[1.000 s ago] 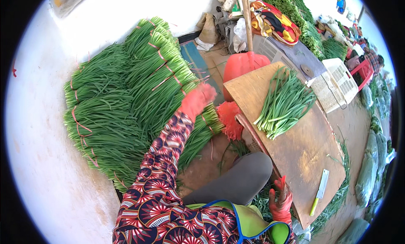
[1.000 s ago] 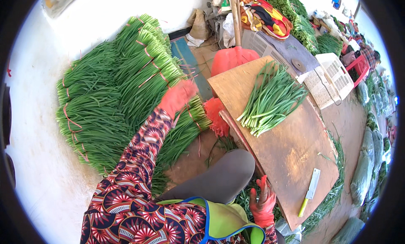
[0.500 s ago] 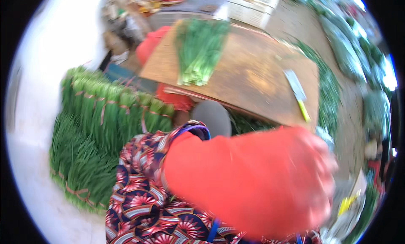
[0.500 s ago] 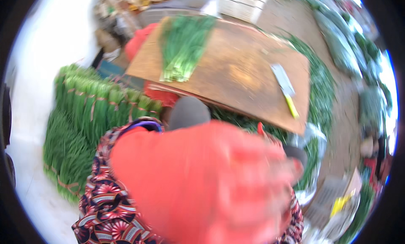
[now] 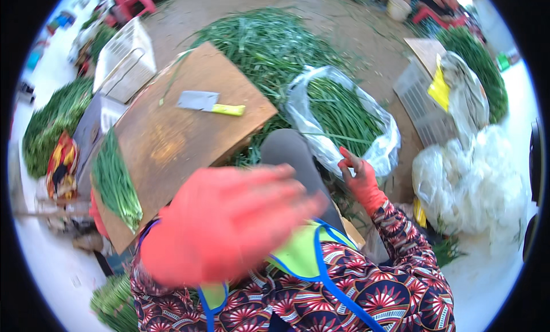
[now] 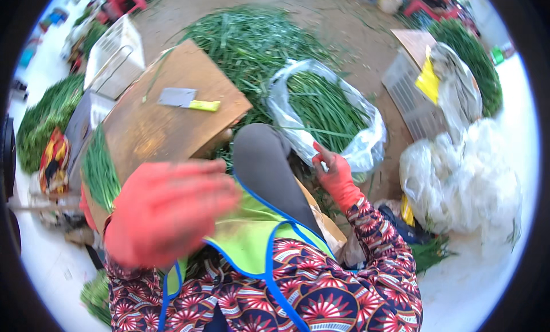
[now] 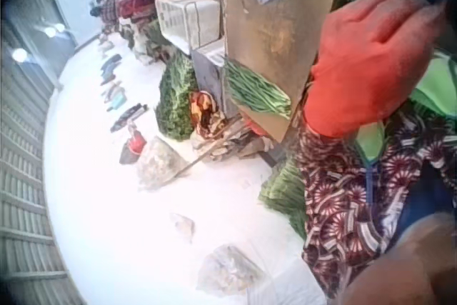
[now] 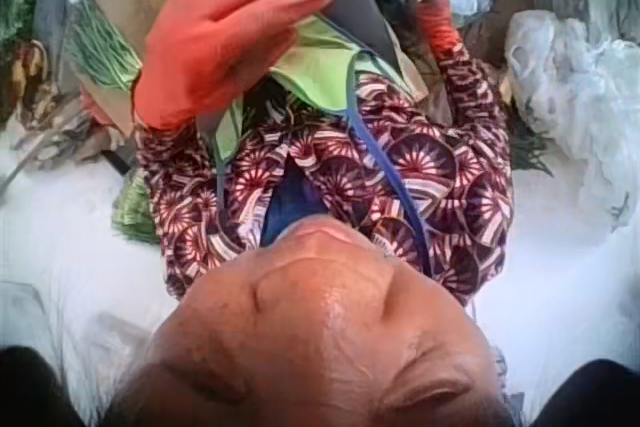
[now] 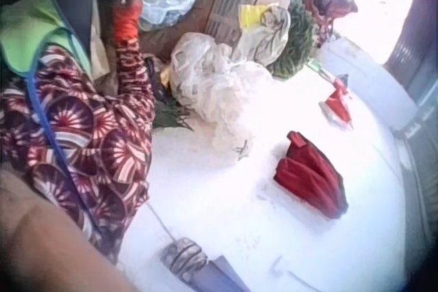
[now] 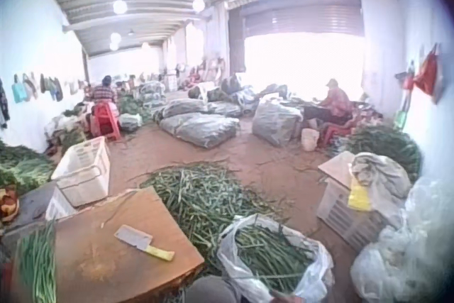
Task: The person gathers green onions, aligns them into bundles, and ties them with rubber bands. The person uses a knife to trim the ends of the vegetables and places the finished bundles on a wooden board.
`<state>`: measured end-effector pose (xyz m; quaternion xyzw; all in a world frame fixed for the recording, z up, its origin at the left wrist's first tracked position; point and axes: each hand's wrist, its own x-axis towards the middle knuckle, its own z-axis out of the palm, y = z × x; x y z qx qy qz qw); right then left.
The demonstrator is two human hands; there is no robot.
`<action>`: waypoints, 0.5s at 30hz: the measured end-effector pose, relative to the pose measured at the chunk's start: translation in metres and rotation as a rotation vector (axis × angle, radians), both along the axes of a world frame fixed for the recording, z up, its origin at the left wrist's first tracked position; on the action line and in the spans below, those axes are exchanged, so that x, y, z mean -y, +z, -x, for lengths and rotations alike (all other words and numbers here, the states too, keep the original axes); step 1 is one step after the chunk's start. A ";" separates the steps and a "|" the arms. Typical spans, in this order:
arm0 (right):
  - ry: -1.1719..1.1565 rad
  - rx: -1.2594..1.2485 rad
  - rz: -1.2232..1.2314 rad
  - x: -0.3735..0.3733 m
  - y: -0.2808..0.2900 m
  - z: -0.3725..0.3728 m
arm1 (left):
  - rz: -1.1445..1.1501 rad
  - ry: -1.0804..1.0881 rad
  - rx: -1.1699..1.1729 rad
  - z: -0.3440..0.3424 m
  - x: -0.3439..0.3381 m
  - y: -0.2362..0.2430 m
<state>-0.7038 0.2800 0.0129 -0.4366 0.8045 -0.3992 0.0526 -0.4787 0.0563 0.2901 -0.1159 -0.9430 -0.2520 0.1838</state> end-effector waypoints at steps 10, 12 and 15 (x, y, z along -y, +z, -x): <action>-0.327 -0.061 -0.368 0.022 -0.089 0.143 | -0.090 0.144 0.208 0.134 0.018 -0.206; -0.324 0.034 -0.656 0.054 -0.104 0.172 | -0.005 0.203 0.251 0.147 0.013 -0.217; -0.299 0.188 -0.864 0.097 -0.131 0.209 | 0.023 0.193 0.278 0.160 0.012 -0.210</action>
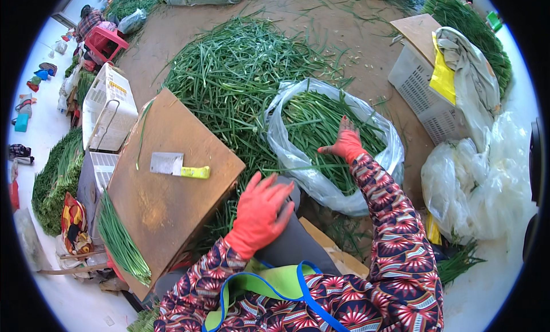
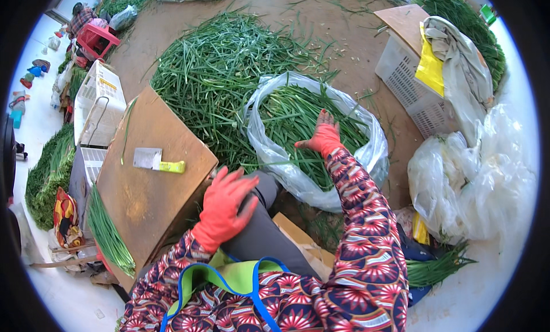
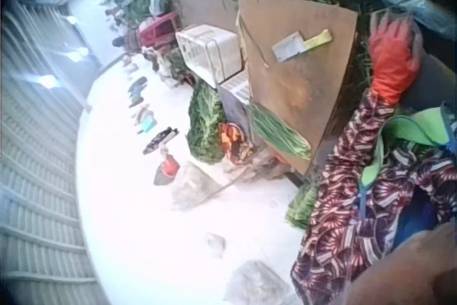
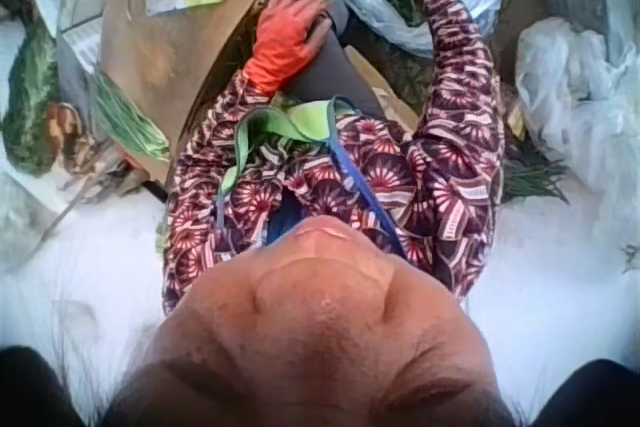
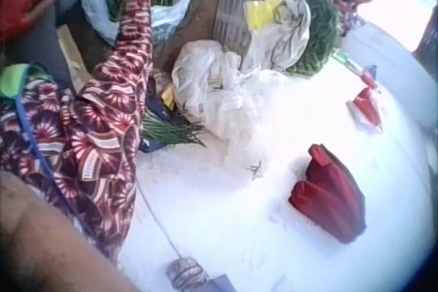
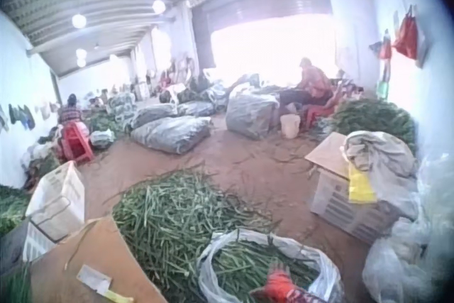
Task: The person gathers green onions, aligns them into bundles, and ties them with rubber bands. The person uses a knife to trim the ends of the vegetables and places the finished bundles on a wooden board.
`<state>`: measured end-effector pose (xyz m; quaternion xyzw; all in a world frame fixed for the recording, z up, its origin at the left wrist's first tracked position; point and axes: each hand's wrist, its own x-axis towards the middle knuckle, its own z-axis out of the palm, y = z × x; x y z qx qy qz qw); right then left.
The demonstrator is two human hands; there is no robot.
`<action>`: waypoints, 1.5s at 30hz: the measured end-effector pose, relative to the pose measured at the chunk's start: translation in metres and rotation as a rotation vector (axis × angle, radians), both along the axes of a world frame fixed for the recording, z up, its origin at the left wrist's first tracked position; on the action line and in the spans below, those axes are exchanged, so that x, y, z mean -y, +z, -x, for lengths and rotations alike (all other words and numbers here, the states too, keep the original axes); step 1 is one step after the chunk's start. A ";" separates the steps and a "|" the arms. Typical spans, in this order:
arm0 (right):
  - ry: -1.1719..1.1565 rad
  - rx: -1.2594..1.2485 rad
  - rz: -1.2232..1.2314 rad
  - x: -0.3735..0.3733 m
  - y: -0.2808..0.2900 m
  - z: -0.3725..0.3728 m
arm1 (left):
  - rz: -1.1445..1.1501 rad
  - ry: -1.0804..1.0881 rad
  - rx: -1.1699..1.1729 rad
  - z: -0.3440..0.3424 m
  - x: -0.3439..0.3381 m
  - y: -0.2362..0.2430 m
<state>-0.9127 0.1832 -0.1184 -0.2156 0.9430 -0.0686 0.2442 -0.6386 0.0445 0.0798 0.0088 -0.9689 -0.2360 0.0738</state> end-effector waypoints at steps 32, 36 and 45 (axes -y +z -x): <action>0.209 -0.204 -0.011 0.036 -0.041 0.008 | -0.092 0.025 0.103 0.021 0.001 -0.001; 0.343 -0.121 -0.201 0.044 -0.027 0.039 | -0.091 0.012 0.108 0.022 0.001 -0.001; 0.243 0.022 -0.043 0.067 -0.039 0.021 | -0.089 0.009 0.146 0.025 0.000 0.000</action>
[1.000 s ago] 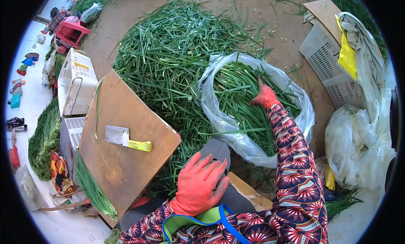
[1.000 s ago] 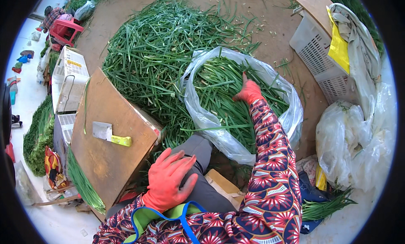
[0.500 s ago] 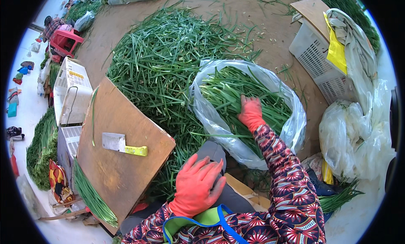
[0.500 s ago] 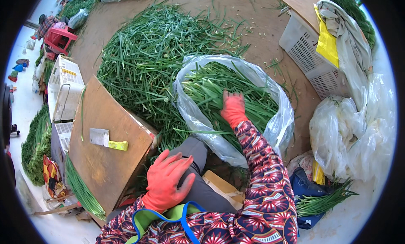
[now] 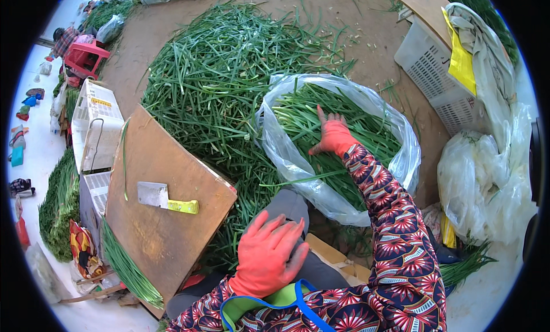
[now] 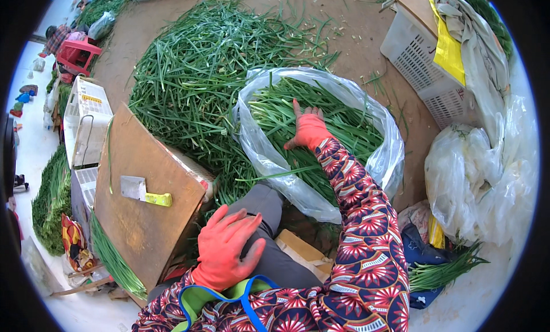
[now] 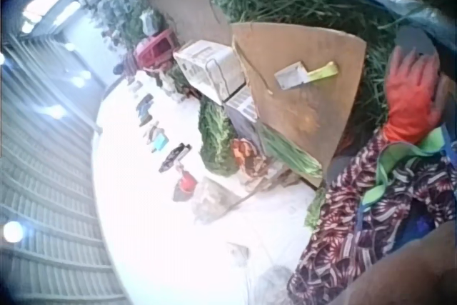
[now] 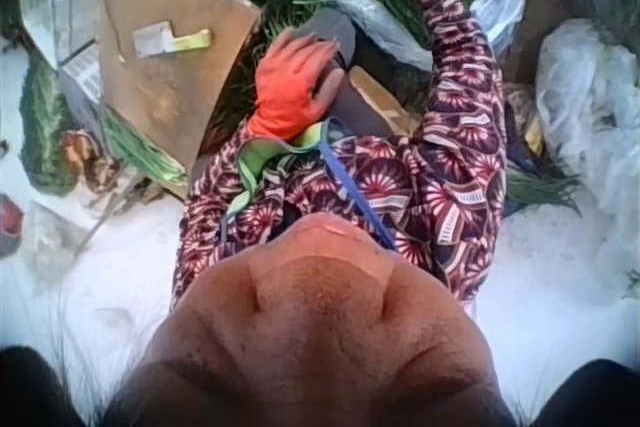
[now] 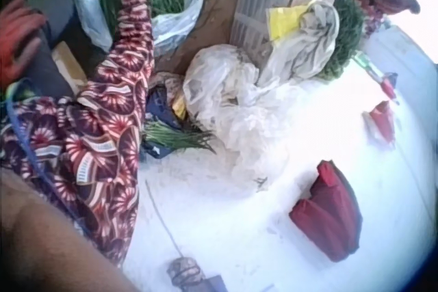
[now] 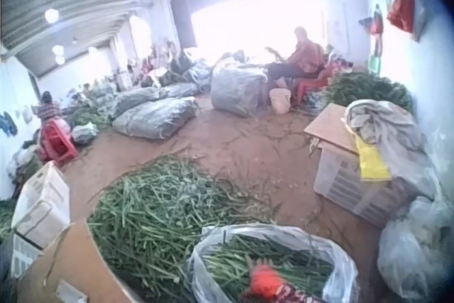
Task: The person gathers green onions, aligns them into bundles, and ties them with rubber bands. The person uses a knife to trim the ends of the vegetables and places the finished bundles on a wooden board.
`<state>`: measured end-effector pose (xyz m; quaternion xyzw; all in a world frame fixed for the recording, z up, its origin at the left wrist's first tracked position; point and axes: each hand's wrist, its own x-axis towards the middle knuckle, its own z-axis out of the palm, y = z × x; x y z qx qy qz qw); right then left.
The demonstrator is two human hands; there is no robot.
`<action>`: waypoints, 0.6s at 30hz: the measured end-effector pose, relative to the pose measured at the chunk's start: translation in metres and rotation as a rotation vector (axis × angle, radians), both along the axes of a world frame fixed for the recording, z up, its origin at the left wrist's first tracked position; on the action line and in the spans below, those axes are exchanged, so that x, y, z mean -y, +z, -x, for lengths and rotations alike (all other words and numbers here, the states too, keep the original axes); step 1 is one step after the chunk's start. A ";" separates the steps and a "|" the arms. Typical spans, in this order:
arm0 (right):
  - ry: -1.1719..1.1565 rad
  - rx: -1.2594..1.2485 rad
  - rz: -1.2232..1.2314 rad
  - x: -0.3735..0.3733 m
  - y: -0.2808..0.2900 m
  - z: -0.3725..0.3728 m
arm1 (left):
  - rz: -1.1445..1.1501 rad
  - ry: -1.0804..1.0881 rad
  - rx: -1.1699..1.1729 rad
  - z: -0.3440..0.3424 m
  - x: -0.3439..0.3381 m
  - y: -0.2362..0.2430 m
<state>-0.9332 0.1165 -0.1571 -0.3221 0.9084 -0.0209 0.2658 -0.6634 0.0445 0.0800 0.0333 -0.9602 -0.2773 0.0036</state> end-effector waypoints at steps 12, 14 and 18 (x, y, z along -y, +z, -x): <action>-0.146 -0.055 0.208 -0.011 -0.044 0.015 | -0.212 0.016 0.033 0.008 0.004 0.002; -0.240 -0.137 0.272 -0.016 -0.034 0.009 | -0.558 0.113 0.075 0.015 0.019 -0.005; -0.344 0.164 0.933 -0.044 -0.013 0.012 | -1.273 0.439 0.254 0.060 0.054 -0.046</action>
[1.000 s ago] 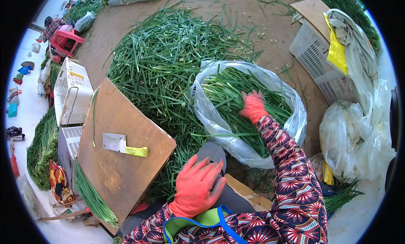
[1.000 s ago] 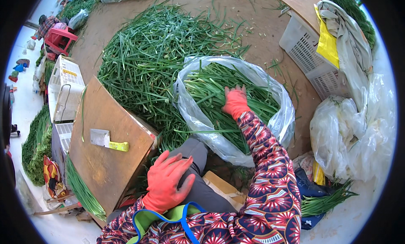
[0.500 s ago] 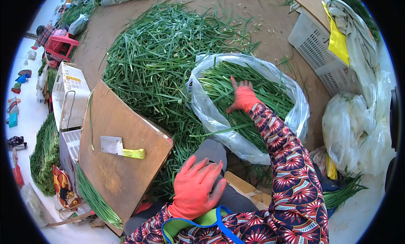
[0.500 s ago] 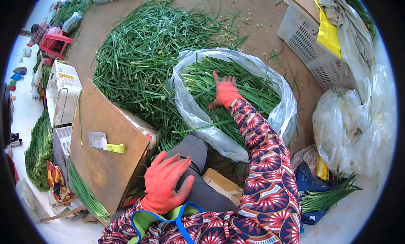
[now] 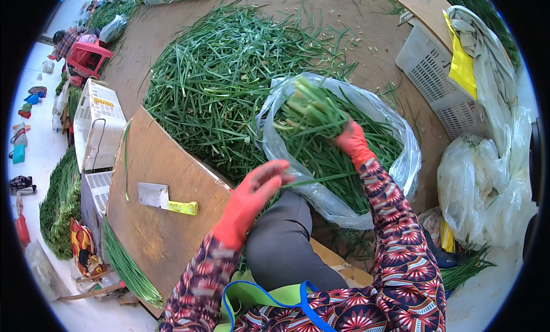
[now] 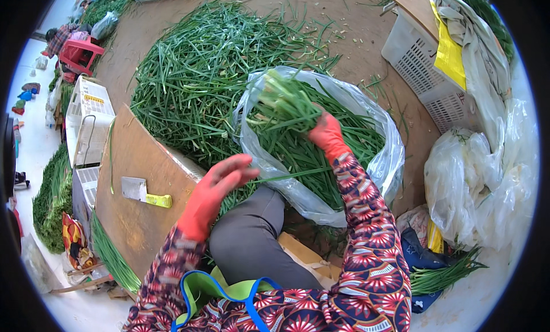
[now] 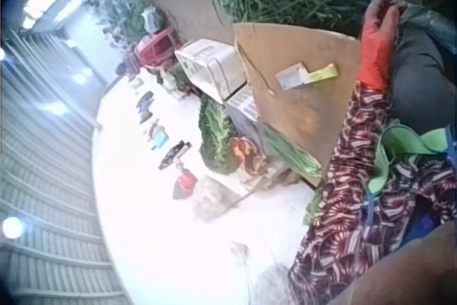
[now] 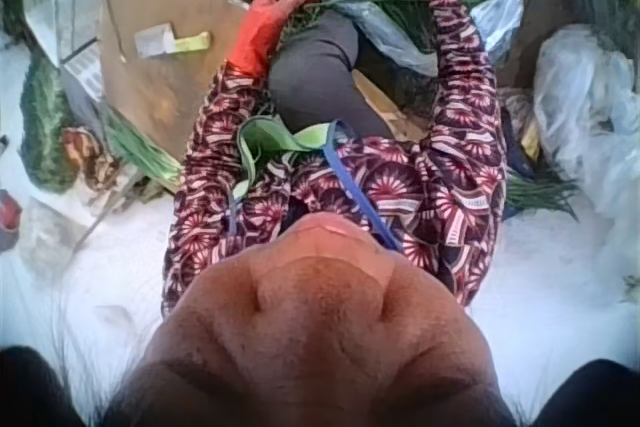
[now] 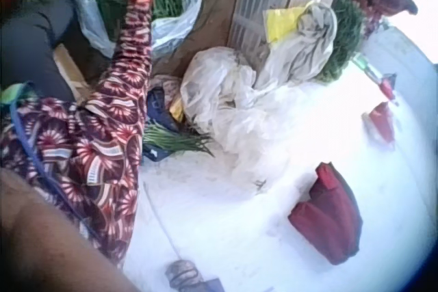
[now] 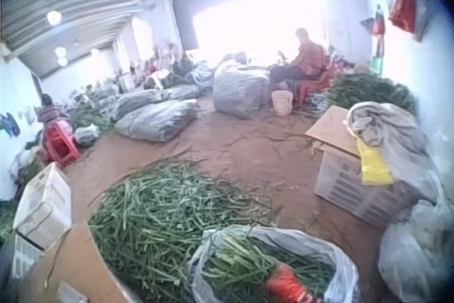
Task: The person gathers green onions, aligns them into bundles, and ties them with rubber bands. The person uses a knife to trim the ends of the vegetables and places the finished bundles on a wooden board.
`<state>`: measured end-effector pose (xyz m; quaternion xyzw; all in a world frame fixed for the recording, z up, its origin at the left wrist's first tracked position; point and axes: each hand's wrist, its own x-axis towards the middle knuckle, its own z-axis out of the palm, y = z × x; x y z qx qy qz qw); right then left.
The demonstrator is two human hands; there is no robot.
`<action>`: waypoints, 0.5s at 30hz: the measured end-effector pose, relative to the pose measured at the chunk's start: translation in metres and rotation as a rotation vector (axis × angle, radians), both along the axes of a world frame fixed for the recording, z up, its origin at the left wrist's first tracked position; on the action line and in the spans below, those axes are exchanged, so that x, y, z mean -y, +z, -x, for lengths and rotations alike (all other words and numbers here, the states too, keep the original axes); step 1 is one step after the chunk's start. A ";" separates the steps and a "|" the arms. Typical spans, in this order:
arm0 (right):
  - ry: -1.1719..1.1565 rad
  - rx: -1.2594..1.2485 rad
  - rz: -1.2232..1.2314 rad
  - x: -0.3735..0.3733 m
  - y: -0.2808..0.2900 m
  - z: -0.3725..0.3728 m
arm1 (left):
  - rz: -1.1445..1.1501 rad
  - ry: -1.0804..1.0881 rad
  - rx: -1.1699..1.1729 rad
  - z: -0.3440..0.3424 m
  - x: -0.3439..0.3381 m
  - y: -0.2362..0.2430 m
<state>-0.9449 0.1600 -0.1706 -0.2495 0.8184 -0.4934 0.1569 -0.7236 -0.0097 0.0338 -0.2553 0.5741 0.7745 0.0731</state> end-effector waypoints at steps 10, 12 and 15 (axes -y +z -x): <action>-0.227 0.797 0.831 -0.056 0.005 -0.020 | 0.459 -0.282 -0.311 0.098 -0.041 -0.123; -0.313 0.898 1.026 -0.031 0.040 -0.045 | 0.107 -0.199 -0.391 0.102 -0.054 -0.134; -0.086 -0.630 -0.075 -0.032 0.038 -0.071 | 0.170 -0.122 -0.462 0.090 -0.039 -0.127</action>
